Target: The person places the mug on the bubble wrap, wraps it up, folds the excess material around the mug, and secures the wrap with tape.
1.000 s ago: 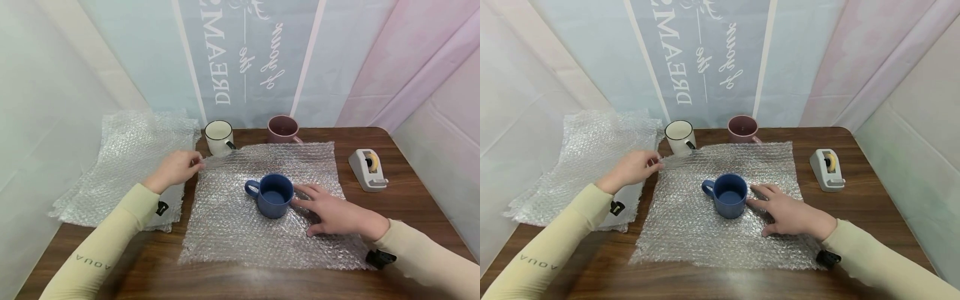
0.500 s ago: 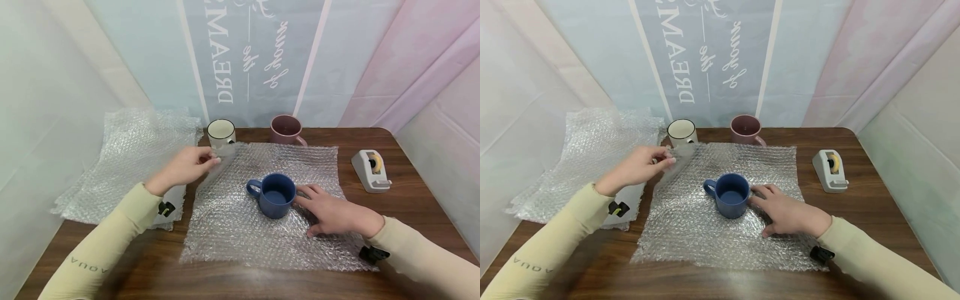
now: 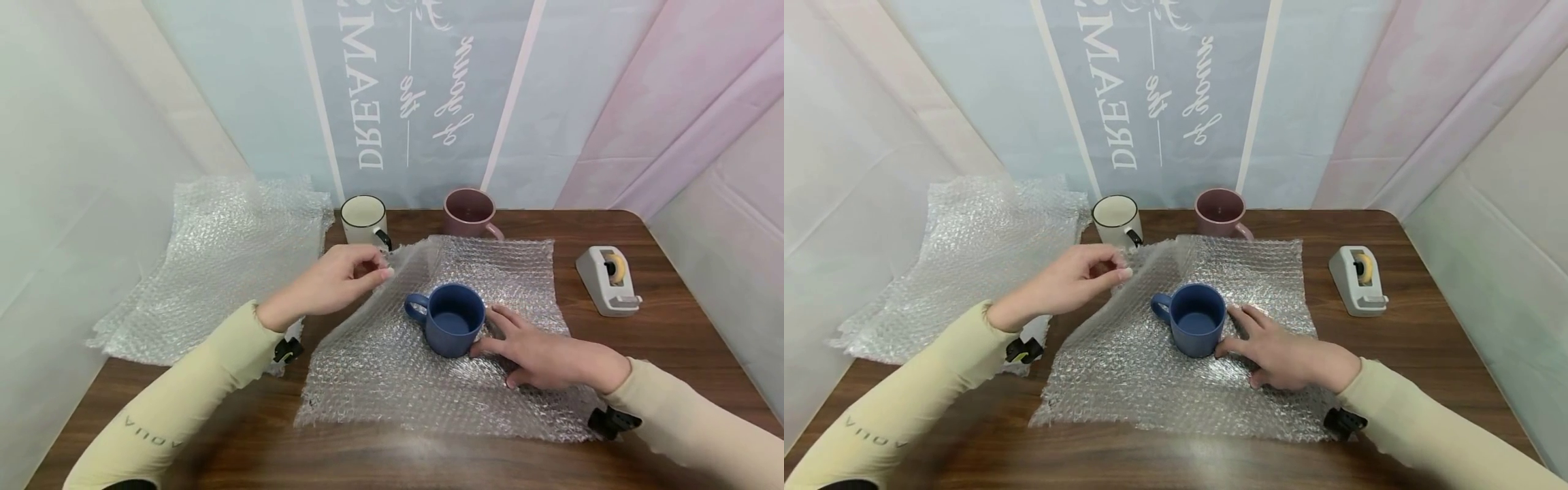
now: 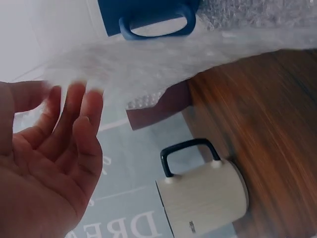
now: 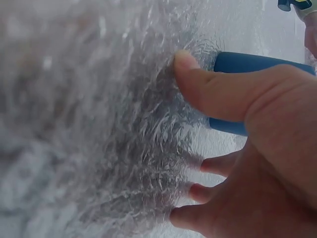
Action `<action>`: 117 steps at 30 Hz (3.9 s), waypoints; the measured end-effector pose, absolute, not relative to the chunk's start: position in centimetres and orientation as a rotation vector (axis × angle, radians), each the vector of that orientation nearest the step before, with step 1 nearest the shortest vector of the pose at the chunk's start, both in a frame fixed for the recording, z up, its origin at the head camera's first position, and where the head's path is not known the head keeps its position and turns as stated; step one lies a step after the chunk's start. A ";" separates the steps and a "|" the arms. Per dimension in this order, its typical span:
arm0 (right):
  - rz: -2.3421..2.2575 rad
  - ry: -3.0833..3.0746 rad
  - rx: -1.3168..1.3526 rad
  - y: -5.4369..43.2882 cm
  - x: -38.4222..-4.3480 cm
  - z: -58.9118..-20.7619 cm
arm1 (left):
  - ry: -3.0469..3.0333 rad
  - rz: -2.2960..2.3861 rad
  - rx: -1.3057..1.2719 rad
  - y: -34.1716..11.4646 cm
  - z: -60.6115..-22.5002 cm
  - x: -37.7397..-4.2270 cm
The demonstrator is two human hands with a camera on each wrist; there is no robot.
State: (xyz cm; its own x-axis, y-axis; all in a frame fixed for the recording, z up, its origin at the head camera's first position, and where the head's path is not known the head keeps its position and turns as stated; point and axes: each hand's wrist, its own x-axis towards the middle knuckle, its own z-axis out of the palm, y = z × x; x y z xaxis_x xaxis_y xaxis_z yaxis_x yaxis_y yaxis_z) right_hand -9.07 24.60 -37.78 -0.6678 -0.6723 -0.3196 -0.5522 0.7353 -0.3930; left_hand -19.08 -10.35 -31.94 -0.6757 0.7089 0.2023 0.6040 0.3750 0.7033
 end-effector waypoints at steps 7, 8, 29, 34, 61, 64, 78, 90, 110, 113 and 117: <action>-0.373 2.447 -0.894 24.3 -8.9 -37.6 | 2.386 1.344 1.154 -9.3 -31.9 -18.8; -0.367 2.445 -0.882 24.3 -8.9 -37.6 | 2.369 1.352 1.150 -9.2 -31.9 -18.8; -0.154 2.500 -0.880 22.7 -9.2 -36.8 | 2.297 1.141 1.460 -5.9 -33.4 -18.0; -0.130 2.499 -0.878 22.6 -9.3 -36.8 | 2.337 1.101 1.432 -5.3 -33.8 -17.3; -0.229 2.571 -1.057 25.3 -9.7 -36.3 | 2.214 0.377 1.689 -6.5 -33.3 -17.4; -0.230 2.585 -1.115 26.2 -9.5 -36.3 | 2.220 0.354 1.733 -6.6 -33.5 -17.5; -0.237 2.781 -1.119 33.1 -6.0 -38.5 | 2.214 0.292 1.825 -7.2 -33.7 -17.6; -0.295 2.948 -1.274 34.2 -6.1 -39.0 | 2.231 0.273 1.848 -7.1 -33.8 -17.6; -1.038 3.155 -1.202 27.2 -9.0 -36.2 | 2.458 0.557 1.831 -6.6 -34.8 -17.4; -1.218 3.085 -1.047 25.6 -9.0 -36.1 | 2.532 0.662 1.683 -6.3 -34.8 -17.4; -1.385 3.001 -0.914 24.2 -9.2 -36.0 | 2.551 0.723 1.585 -6.1 -34.7 -17.5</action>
